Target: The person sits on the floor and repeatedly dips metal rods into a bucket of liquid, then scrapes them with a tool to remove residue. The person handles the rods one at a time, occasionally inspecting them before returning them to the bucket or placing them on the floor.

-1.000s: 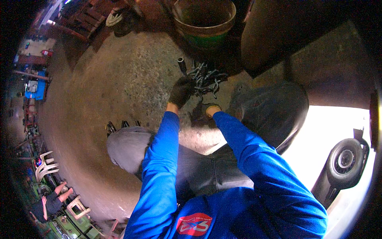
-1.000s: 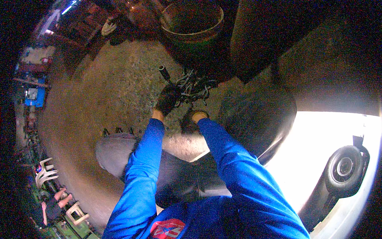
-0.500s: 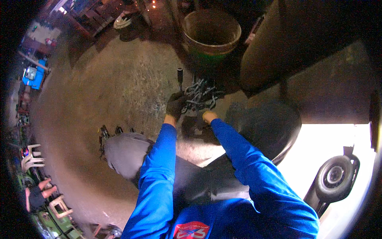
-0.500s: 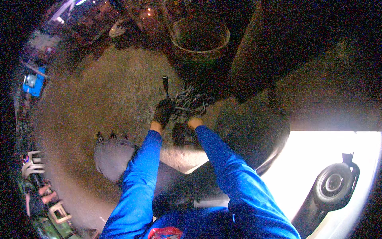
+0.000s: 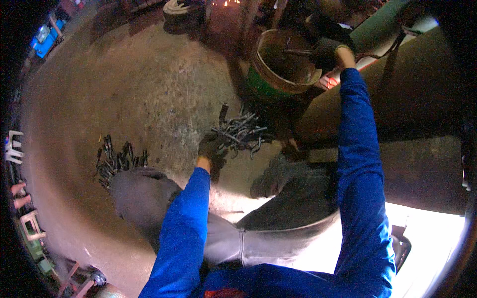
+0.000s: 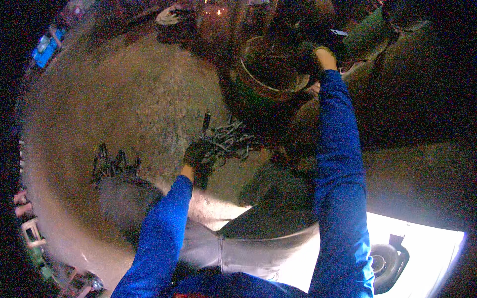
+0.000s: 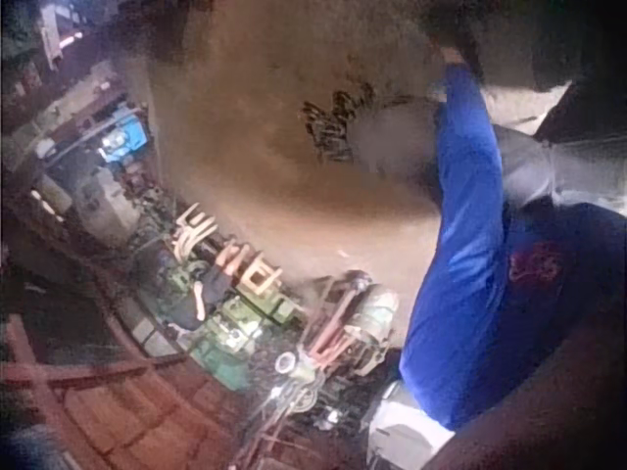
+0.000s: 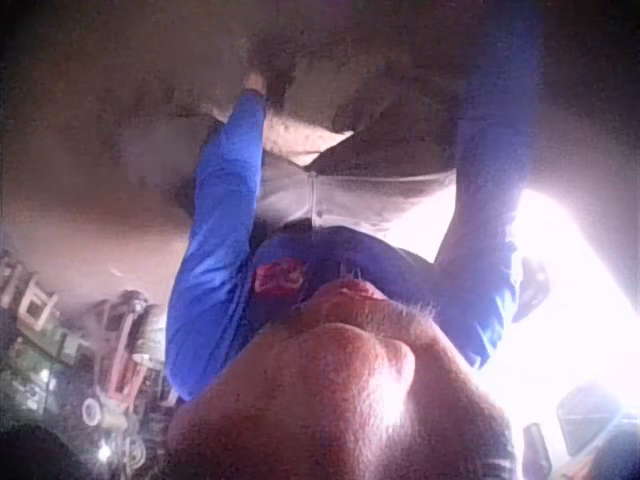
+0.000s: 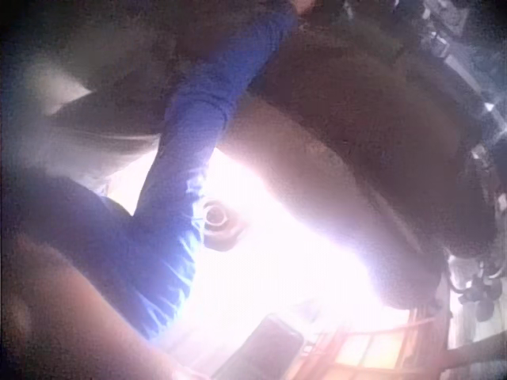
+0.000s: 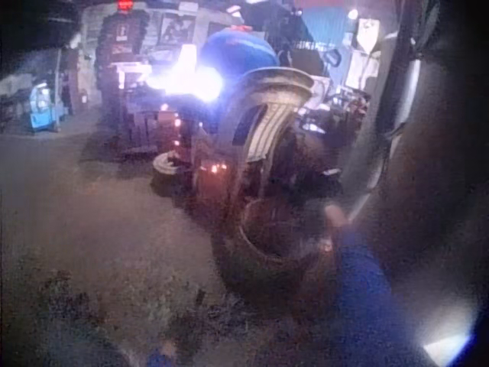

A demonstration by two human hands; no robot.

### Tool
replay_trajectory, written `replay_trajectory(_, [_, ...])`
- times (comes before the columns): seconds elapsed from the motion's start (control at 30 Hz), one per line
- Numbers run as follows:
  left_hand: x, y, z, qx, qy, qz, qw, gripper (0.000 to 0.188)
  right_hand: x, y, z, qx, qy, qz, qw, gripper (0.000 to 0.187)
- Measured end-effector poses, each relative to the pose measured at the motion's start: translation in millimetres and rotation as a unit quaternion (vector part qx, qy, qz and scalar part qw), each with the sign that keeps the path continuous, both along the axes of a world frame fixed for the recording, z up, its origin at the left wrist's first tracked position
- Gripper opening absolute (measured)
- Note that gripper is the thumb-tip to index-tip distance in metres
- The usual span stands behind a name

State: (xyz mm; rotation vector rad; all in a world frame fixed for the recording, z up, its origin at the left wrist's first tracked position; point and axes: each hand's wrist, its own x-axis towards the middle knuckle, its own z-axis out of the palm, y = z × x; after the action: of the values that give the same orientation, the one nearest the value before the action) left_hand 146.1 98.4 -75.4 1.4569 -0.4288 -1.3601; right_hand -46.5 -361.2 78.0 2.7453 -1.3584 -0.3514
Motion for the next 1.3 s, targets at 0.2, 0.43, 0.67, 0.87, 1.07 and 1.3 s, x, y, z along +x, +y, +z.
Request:
replay_trajectory(0.2, [10.0,24.1,-47.4,-0.214,-0.189,-0.034,0.958,0.026,56.2,-77.0,-84.7,0.024,0.071,0.038,0.996,0.034])
replay_trajectory(0.43, [43.3,35.6,14.7,-0.042,0.023,0.041,0.998,0.030,90.1,-76.4,-162.6,0.088,0.075,0.027,0.993,0.037])
replay_trajectory(0.67, [24.8,6.1,92.5,0.048,0.213,0.133,0.967,0.023,59.9,-59.5,-165.1,0.103,0.078,-0.008,0.992,0.038])
replay_trajectory(0.87, [13.5,-10.6,83.7,0.038,0.194,0.169,0.966,0.023,33.2,-75.1,-123.1,0.074,0.069,-0.022,0.995,0.039])
replay_trajectory(1.07, [15.1,-37.9,46.6,-0.050,-0.136,0.079,0.986,0.027,-9.1,-85.0,-1.7,0.042,0.032,-0.012,0.999,0.040])
replay_trajectory(1.3, [-13.0,-102.3,84.8,-0.043,-0.244,0.059,0.967,0.032,-52.9,-29.4,130.9,-0.003,-0.026,0.058,0.998,0.038])
